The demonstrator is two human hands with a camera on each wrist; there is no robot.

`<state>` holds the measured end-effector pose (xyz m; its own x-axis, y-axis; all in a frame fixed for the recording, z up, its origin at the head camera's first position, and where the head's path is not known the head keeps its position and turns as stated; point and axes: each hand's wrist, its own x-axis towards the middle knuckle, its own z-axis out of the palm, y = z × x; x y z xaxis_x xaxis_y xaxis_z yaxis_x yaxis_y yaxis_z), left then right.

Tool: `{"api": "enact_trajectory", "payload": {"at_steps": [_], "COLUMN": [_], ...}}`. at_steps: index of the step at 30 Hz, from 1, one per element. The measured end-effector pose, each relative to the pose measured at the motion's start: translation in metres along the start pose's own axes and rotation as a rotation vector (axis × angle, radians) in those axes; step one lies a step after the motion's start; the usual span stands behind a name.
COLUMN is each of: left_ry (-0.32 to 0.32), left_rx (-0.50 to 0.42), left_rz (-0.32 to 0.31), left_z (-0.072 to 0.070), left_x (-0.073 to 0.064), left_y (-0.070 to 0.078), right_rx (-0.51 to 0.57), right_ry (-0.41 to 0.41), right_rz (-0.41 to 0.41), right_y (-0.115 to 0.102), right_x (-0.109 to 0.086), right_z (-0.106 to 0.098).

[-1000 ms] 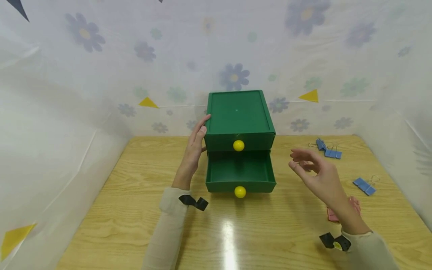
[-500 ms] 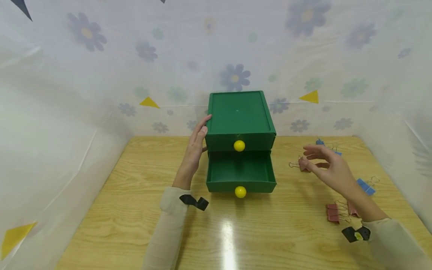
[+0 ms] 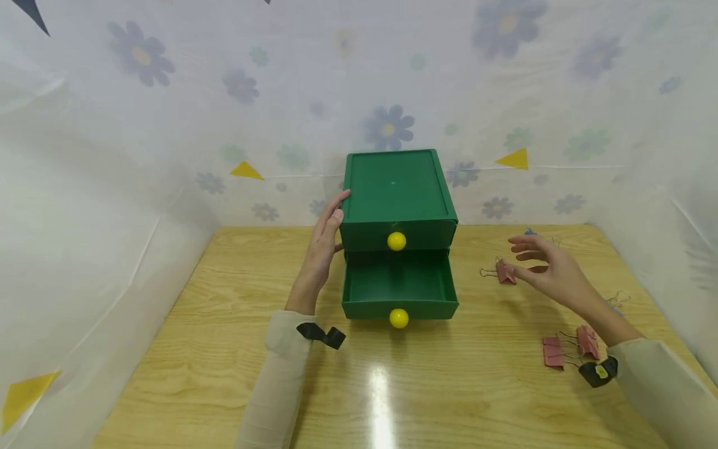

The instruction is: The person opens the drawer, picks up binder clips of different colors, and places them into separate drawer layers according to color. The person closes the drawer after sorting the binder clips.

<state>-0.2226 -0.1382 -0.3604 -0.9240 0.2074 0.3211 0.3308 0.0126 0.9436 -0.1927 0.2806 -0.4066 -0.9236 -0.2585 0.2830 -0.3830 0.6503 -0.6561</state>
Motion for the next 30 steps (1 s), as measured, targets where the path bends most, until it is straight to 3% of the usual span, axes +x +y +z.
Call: {"api": "enact_trajectory", "payload": {"at_steps": [7, 19, 26, 30], "left_ry": [-0.002, -0.004, 0.011, -0.001], "left_rx": [-0.009, -0.006, -0.015, -0.015], "left_rz": [0.006, 0.013, 0.029, 0.015], "left_z": [0.0, 0.0, -0.004, -0.003], "left_x": [0.0, 0.001, 0.01, 0.006], "left_y": [0.0, -0.002, -0.029, -0.018], "right_rx": [0.003, 0.027, -0.007, -0.006], "right_ry": [-0.083, -0.218, -0.239, -0.256], "right_rz": [-0.024, 0.14, 0.17, 0.189], "right_y": [0.022, 0.047, 0.059, 0.06], "right_x": [0.007, 0.012, 0.015, 0.016], "right_z": [0.003, 0.01, 0.016, 0.018]}}
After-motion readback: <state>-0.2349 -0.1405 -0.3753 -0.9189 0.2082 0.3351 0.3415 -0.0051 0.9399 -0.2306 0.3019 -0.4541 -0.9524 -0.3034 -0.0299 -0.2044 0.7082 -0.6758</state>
